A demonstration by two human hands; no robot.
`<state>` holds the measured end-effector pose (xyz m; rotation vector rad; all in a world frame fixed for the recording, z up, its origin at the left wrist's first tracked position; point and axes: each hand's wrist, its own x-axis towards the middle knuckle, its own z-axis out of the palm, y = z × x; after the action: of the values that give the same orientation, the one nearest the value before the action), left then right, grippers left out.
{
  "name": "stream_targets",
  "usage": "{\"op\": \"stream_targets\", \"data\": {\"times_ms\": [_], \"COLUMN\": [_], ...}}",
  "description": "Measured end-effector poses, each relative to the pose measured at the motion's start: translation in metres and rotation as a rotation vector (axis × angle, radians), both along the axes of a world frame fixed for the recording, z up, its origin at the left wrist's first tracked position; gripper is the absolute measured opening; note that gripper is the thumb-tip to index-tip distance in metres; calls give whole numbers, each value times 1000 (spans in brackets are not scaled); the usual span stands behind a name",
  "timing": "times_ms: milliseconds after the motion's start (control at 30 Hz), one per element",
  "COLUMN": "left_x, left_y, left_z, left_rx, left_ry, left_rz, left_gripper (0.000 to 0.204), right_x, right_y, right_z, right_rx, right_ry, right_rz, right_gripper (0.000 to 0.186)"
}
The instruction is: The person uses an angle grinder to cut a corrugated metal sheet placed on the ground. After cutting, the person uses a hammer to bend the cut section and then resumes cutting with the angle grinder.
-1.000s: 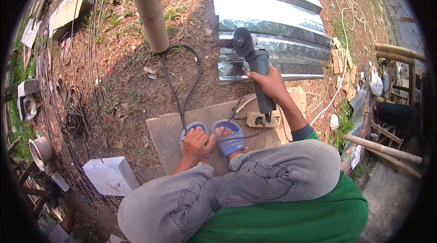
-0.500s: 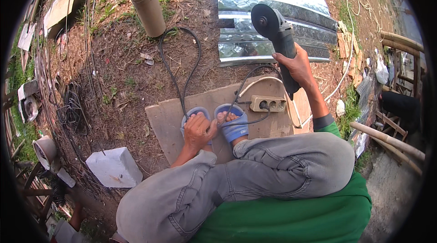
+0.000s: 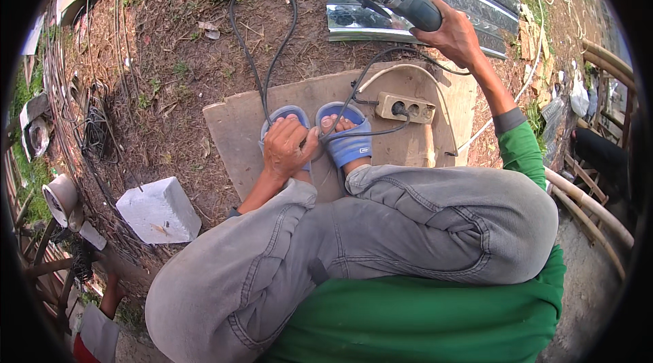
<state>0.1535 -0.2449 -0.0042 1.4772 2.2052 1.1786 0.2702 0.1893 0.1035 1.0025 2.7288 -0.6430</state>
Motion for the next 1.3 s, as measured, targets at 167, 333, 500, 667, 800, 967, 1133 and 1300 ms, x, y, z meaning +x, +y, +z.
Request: {"op": "stream_targets", "data": {"times_ms": [167,333,500,667,800,967,1133,1300], "left_x": [0,-1,-1,-1,0,1,-7,-13], "left_y": [2,4,6,6,5,4,5,49], "left_z": [1,2,4,3,0,1,20,36], "left_rx": [30,35,49,63,70,89,-58,-3], "left_ry": [6,31,32,36,24,42,-47,-773], "left_rz": [-1,13,23,32,34,32,7,21], "left_gripper": [26,29,31,31,31,31,20,25], "right_x": [-12,-28,-45,-63,-69,-65,-44,-26], "right_y": [5,16,26,31,30,17,-2,-29], "right_z": [0,-2,-1,-5,-2,11,21,17], "right_rx": [7,-37,-62,-21,20,-104,-479,-1147], "right_ry": [-22,-97,-123,-167,-140,-92,-32,-11], "right_rz": [59,169,282,378,418,313,78,-279], "right_gripper": [72,69,65,68,67,59,53,57]}}
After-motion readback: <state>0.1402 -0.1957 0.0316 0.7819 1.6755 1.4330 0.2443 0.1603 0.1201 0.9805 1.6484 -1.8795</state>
